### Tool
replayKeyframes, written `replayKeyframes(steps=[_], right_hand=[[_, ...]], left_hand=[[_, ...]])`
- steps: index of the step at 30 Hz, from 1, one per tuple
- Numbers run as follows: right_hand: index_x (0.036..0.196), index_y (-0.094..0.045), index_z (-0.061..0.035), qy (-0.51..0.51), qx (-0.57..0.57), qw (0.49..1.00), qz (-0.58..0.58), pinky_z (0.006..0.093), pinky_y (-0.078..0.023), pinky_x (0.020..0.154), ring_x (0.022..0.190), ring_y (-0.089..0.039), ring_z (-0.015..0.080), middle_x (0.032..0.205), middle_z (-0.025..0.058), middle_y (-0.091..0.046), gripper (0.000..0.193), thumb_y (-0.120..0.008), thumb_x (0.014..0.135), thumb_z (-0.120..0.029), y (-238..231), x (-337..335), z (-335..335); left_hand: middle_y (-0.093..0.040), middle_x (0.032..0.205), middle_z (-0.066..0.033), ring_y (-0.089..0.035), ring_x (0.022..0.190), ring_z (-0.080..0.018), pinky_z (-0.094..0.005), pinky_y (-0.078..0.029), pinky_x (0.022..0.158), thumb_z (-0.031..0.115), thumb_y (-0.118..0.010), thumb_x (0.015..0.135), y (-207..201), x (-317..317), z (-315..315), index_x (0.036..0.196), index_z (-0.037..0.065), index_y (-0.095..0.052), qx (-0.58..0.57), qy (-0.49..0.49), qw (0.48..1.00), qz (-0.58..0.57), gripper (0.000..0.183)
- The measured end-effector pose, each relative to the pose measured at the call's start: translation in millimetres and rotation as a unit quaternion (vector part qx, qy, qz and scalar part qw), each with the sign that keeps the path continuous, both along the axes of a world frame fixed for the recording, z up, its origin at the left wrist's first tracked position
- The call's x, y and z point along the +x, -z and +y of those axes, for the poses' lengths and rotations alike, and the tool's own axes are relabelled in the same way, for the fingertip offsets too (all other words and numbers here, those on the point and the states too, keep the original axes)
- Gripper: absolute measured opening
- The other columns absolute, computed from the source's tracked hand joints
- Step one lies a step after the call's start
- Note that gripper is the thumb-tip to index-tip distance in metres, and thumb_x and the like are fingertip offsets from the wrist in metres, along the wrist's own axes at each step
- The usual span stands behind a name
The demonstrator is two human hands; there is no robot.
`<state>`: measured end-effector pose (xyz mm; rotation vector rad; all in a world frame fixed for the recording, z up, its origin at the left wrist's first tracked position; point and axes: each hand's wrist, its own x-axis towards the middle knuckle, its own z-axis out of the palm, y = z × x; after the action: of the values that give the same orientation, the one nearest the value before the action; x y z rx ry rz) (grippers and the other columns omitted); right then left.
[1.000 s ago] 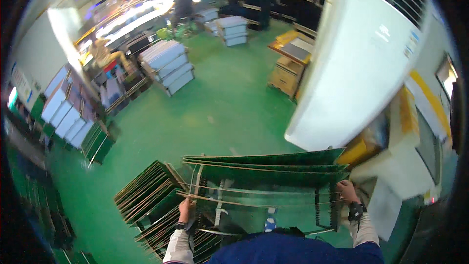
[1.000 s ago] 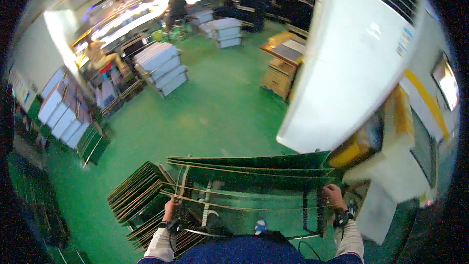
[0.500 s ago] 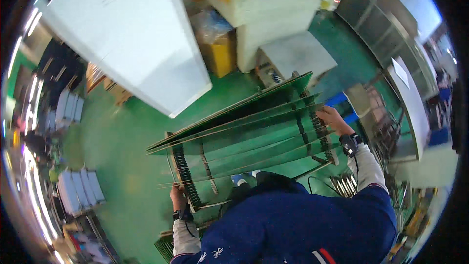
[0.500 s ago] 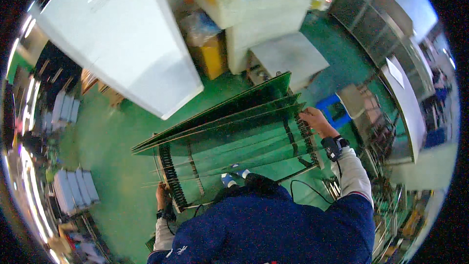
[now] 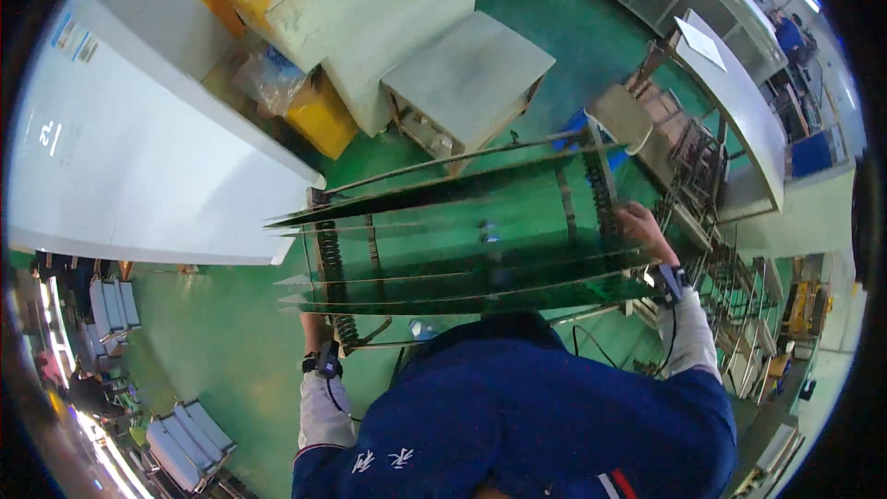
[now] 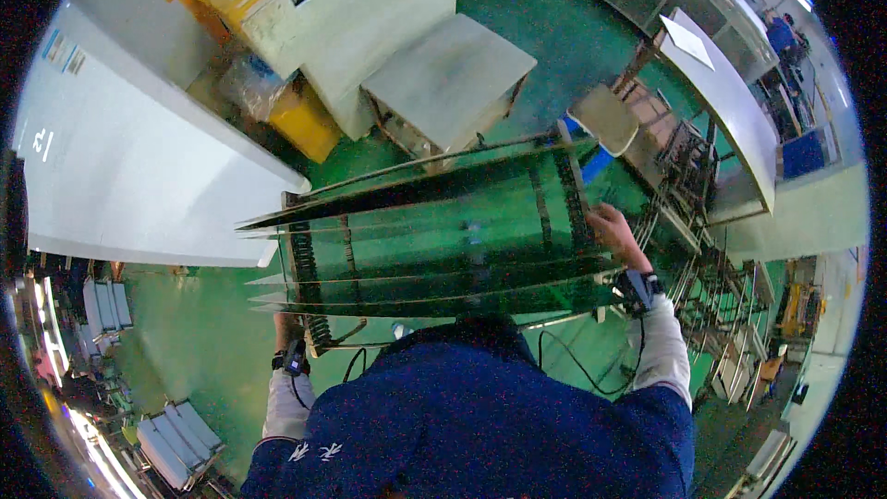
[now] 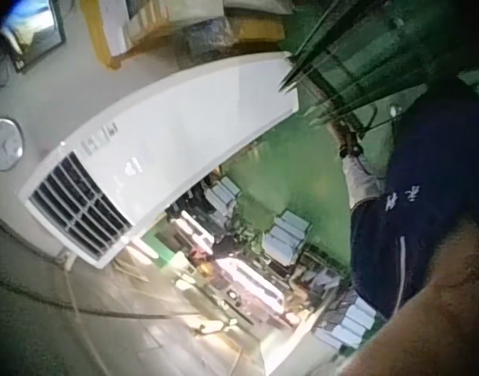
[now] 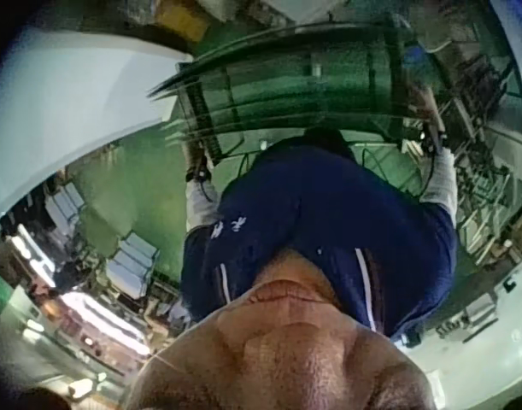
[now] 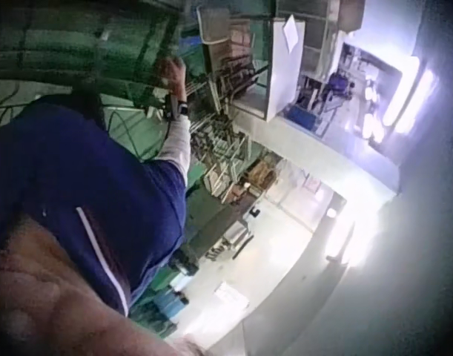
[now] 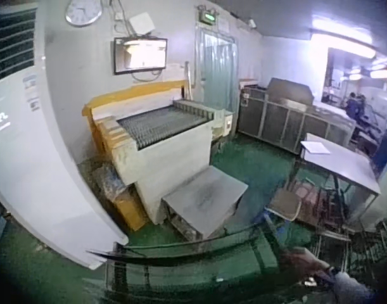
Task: Loading individual circuit boards from a rack into a processing or washing machine on a fabrication floor.
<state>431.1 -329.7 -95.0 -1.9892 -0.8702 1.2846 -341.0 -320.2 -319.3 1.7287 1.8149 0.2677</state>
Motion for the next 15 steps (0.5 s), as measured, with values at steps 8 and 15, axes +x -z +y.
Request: replayKeyframes(steps=[8, 15], right_hand=[[0.093, -0.056, -0.0077, 0.03, 0.003, 0.999, 0.013, 0.022, -0.039, 0.055, 0.063, -0.048, 0.0063, 0.073, -0.0037, -0.052, 0.023, -0.062, 0.087, -0.029, -40.8, 44.0, -0.9], [0.102, -0.057, -0.0058, 0.021, 0.049, 0.996, 0.066, 0.0239, -0.042, 0.053, 0.064, -0.054, 0.0093, 0.075, -0.0015, -0.056, 0.026, -0.06, 0.088, -0.027, -43.0, 75.8, 12.1]], left_hand=[[-0.061, 0.103, -0.0127, -0.057, 0.096, -0.0304, -0.0384, -0.047, 0.076, 0.006, -0.071, 0.06, -139.8, 78.9, 35.9, 0.107, 0.008, -0.058, -0.038, -0.058, 0.997, -0.026, 0.049], [-0.063, 0.092, -0.0122, -0.061, 0.089, -0.0277, -0.0367, -0.049, 0.072, 0.002, -0.071, 0.06, -156.5, 90.1, 50.1, 0.106, 0.007, -0.059, 0.076, -0.111, 0.967, -0.217, 0.047]])
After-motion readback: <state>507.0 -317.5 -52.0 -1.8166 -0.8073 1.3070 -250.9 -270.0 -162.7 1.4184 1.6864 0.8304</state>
